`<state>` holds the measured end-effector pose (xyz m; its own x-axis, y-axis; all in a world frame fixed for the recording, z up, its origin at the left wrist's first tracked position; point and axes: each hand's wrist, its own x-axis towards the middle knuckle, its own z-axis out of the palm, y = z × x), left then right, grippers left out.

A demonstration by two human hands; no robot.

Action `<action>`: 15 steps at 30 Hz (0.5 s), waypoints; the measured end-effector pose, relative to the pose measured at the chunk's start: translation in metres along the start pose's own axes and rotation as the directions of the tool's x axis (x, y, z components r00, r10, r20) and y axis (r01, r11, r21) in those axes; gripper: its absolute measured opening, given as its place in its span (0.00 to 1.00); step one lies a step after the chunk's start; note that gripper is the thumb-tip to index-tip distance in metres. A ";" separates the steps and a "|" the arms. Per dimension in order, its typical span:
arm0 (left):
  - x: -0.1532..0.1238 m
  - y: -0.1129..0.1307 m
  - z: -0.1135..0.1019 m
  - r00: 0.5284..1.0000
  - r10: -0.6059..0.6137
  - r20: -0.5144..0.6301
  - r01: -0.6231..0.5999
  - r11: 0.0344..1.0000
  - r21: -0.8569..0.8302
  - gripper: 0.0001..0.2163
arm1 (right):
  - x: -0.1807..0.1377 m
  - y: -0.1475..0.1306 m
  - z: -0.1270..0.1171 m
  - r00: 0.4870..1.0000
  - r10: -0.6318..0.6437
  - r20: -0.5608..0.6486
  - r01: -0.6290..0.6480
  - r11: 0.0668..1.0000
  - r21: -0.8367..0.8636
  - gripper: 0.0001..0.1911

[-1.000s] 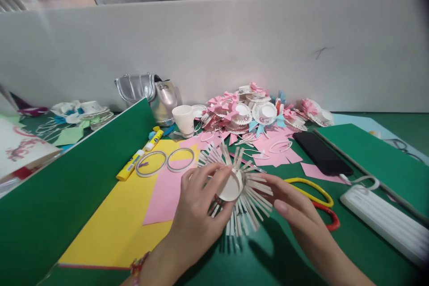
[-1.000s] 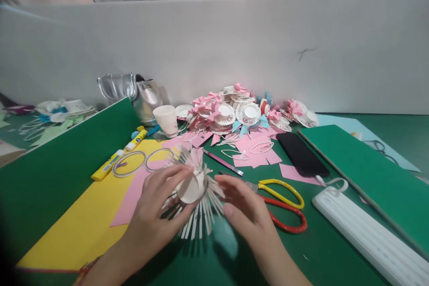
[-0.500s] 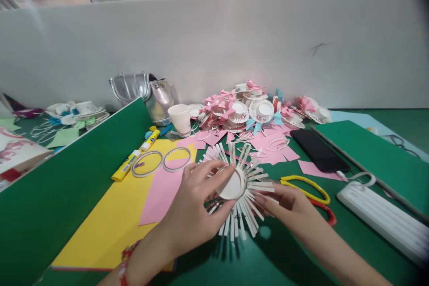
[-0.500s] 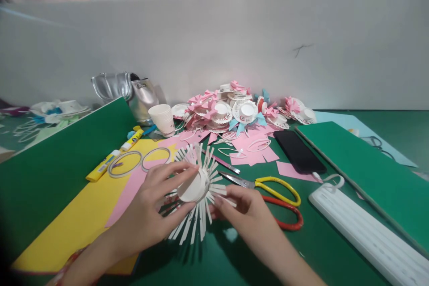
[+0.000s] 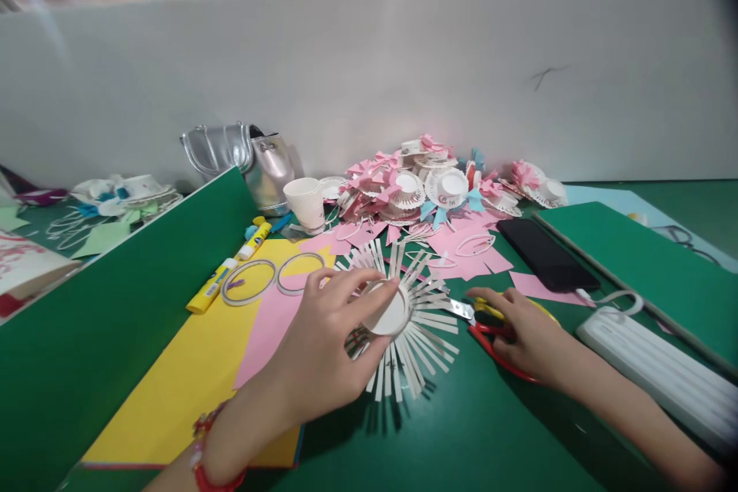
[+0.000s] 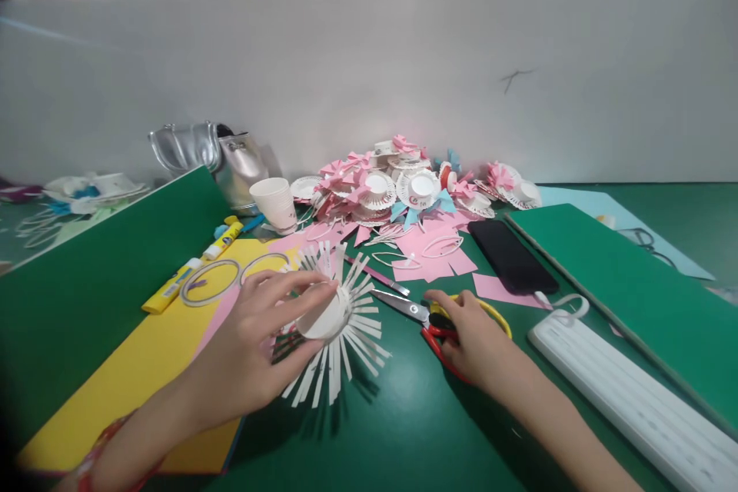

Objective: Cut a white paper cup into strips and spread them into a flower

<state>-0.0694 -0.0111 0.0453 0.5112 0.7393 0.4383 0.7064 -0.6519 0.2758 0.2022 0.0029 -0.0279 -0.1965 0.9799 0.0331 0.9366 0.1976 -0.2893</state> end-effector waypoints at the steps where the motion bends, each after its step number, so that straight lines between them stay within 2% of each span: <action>1: 0.000 -0.001 0.000 1.000 0.003 -0.010 -0.003 1.000 0.031 0.19 | 0.001 0.001 -0.002 1.000 -0.002 -0.015 0.002 1.000 0.025 0.27; 4: 0.000 -0.005 0.001 0.999 0.005 -0.052 0.002 0.990 0.138 0.17 | 0.003 0.008 -0.016 0.997 -0.007 -0.074 0.015 0.994 0.112 0.17; 7: -0.002 -0.012 0.003 0.997 -0.023 -0.078 0.038 0.978 0.204 0.15 | -0.004 0.011 -0.031 0.991 -0.059 -0.118 0.087 0.965 0.248 0.15; 9: -0.005 -0.016 0.004 0.995 -0.055 -0.084 0.072 0.974 0.214 0.15 | -0.011 0.006 -0.039 0.988 -0.083 -0.133 0.125 0.928 0.350 0.18; 11: -0.007 -0.019 0.005 0.992 -0.084 -0.092 0.103 0.970 0.218 0.15 | -0.019 -0.005 -0.044 0.989 -0.116 -0.096 0.145 0.905 0.399 0.20; 14: -0.010 -0.022 0.007 0.989 -0.108 -0.100 0.129 0.963 0.237 0.14 | -0.025 -0.022 -0.050 0.979 -0.199 -0.054 0.203 0.885 0.420 0.15; 15: -0.010 -0.022 0.007 0.989 -0.110 -0.098 0.131 0.961 0.243 0.14 | -0.026 -0.027 -0.051 0.975 -0.221 0.001 0.201 0.891 0.408 0.12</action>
<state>-0.0865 -0.0032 0.0289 0.3801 0.7864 0.4868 0.8649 -0.4887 0.1141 0.1971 -0.0262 0.0274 -0.3984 0.9122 0.0954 0.6763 0.3625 -0.6413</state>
